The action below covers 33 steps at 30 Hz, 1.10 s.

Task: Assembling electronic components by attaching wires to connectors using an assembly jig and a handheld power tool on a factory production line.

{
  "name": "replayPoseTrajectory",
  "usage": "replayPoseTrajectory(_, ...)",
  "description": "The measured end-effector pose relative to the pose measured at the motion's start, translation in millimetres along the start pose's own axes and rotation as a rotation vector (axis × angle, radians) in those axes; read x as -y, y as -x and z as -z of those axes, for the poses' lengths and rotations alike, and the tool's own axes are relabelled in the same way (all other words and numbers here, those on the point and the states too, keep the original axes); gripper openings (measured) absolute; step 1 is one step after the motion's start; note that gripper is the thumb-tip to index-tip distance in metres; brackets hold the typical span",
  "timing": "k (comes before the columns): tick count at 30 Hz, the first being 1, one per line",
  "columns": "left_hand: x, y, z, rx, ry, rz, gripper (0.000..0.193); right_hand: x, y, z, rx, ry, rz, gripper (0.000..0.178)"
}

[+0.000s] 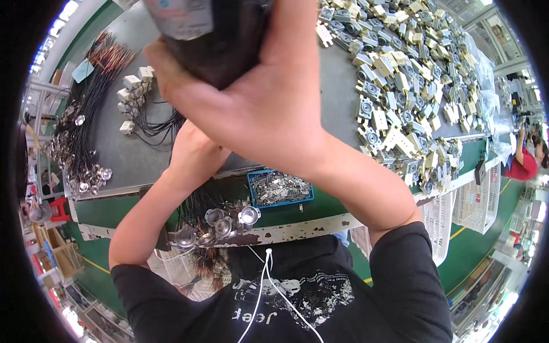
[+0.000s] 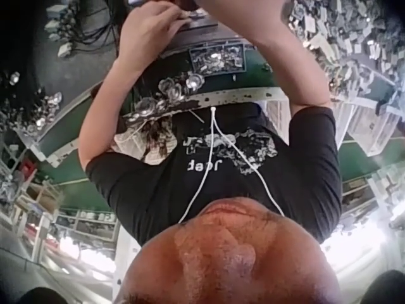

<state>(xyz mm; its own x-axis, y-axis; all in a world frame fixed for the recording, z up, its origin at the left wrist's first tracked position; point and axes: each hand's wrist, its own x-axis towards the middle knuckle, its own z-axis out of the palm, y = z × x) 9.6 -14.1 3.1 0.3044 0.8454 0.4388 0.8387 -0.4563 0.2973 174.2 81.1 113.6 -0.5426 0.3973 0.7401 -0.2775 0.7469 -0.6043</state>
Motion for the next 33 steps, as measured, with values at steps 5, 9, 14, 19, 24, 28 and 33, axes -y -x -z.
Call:
replayPoseTrajectory(5,-4,1,0,-0.031,-0.041,0.013,0.017,-2,-6,-8,-0.046,-0.053,-0.036,0.079)
replayPoseTrajectory(9,-8,0,2,-0.025,-0.046,0.022,0.017,-5,-11,-16,-0.073,-0.106,-0.064,0.081)
replayPoseTrajectory(14,-6,2,1,-0.029,-0.064,0.011,0.018,-5,-12,-17,-0.098,-0.167,-0.097,0.082)
replayPoseTrajectory(19,-11,-1,8,-0.034,0.219,0.195,0.016,1,-5,-16,-0.117,-0.232,-0.132,0.083)
replayPoseTrajectory(24,-2,0,2,0.048,0.048,0.150,0.015,-1,-8,-19,-0.127,-0.296,-0.157,0.085)
replayPoseTrajectory(28,1,3,1,0.041,0.087,0.129,0.014,-2,-8,-23,-0.133,-0.359,-0.176,0.086)
replayPoseTrajectory(33,-1,4,1,0.079,0.132,0.148,0.011,1,-6,-22,-0.149,-0.420,-0.196,0.087)
